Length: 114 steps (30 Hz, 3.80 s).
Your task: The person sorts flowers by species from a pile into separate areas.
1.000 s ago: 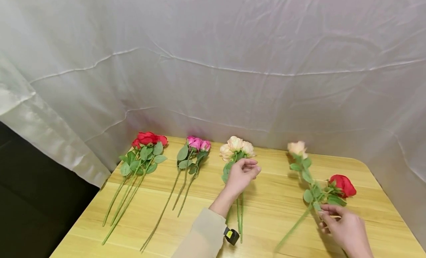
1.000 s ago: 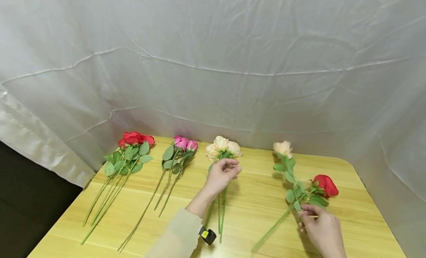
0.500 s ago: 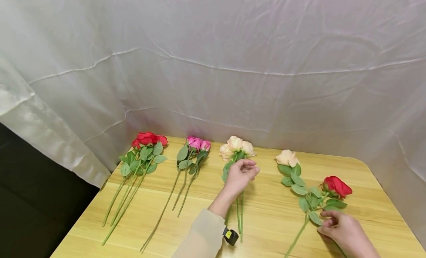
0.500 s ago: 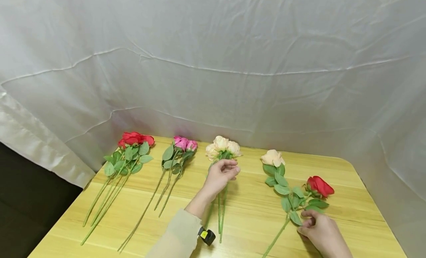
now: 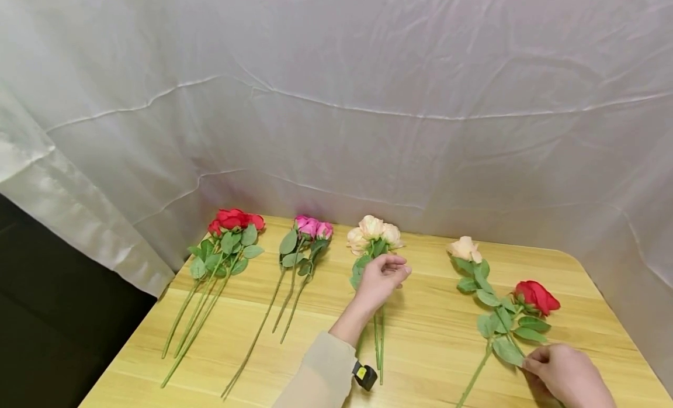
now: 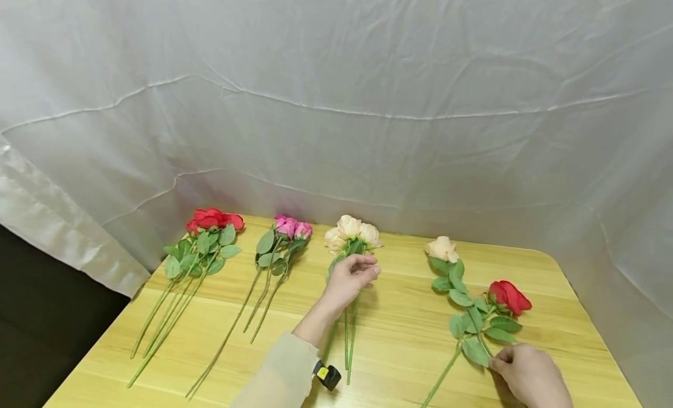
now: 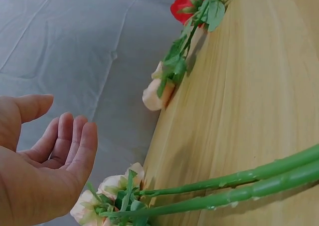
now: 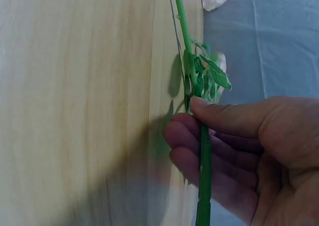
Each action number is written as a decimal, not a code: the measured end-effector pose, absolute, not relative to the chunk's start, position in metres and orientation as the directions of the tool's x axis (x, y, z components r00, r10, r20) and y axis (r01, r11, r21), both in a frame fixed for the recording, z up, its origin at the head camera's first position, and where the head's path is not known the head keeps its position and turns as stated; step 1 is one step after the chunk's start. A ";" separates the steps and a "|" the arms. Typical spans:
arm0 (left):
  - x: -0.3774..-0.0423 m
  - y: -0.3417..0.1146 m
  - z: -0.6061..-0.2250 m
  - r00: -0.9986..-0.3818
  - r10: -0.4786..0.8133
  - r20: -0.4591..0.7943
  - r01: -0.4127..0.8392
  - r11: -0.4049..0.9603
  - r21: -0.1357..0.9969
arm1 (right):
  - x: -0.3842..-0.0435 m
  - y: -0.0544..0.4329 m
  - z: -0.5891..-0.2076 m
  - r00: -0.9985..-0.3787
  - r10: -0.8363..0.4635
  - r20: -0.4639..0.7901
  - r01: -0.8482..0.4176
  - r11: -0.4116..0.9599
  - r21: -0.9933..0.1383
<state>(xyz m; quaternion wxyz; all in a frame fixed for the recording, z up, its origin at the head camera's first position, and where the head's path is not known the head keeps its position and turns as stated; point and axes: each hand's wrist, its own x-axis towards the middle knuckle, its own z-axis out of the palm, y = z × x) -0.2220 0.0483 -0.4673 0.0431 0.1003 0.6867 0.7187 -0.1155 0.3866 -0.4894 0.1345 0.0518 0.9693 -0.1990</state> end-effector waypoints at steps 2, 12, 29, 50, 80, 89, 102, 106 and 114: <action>-0.222 0.050 -0.468 -0.977 0.198 0.083 0.075 -0.050 0.996 | -0.117 0.385 -0.490 -0.964 0.053 -0.260 0.159 0.898 -0.409; -0.218 0.057 -0.472 -0.976 0.212 0.058 0.046 -0.061 0.997 | -0.118 0.372 -0.486 -0.982 0.167 -0.087 0.188 0.840 -0.508; -0.214 0.124 -0.478 -0.961 0.271 -0.061 -0.105 -0.151 0.983 | -0.117 0.302 -0.485 -0.937 0.348 0.006 0.178 0.495 -0.850; -0.203 0.136 -0.467 -0.976 0.215 -0.026 -0.046 -0.090 0.995 | -0.114 0.261 -0.494 -0.974 0.216 0.061 0.066 0.536 -0.842; -0.211 0.068 -0.464 -0.992 0.124 -0.025 0.044 0.524 0.851 | -0.119 0.323 -0.501 -0.978 0.091 -0.187 0.175 0.848 -0.501; -0.212 0.076 -0.474 -0.986 0.144 -0.086 0.037 0.685 0.728 | -0.120 0.327 -0.499 -0.986 0.124 -0.107 0.159 0.890 -0.427; -0.215 0.078 -0.477 -0.977 0.206 -0.052 0.164 0.887 0.431 | -0.119 0.337 -0.499 -0.987 0.124 -0.106 0.157 0.898 -0.411; -0.217 0.079 -0.479 -0.978 0.205 -0.046 0.170 0.899 0.405 | -0.118 0.339 -0.498 -0.984 0.127 -0.128 0.168 0.900 -0.403; -0.219 0.081 -0.480 -0.979 0.197 -0.043 0.170 0.921 0.352 | -0.116 0.344 -0.497 -0.978 0.130 -0.163 0.186 0.899 -0.397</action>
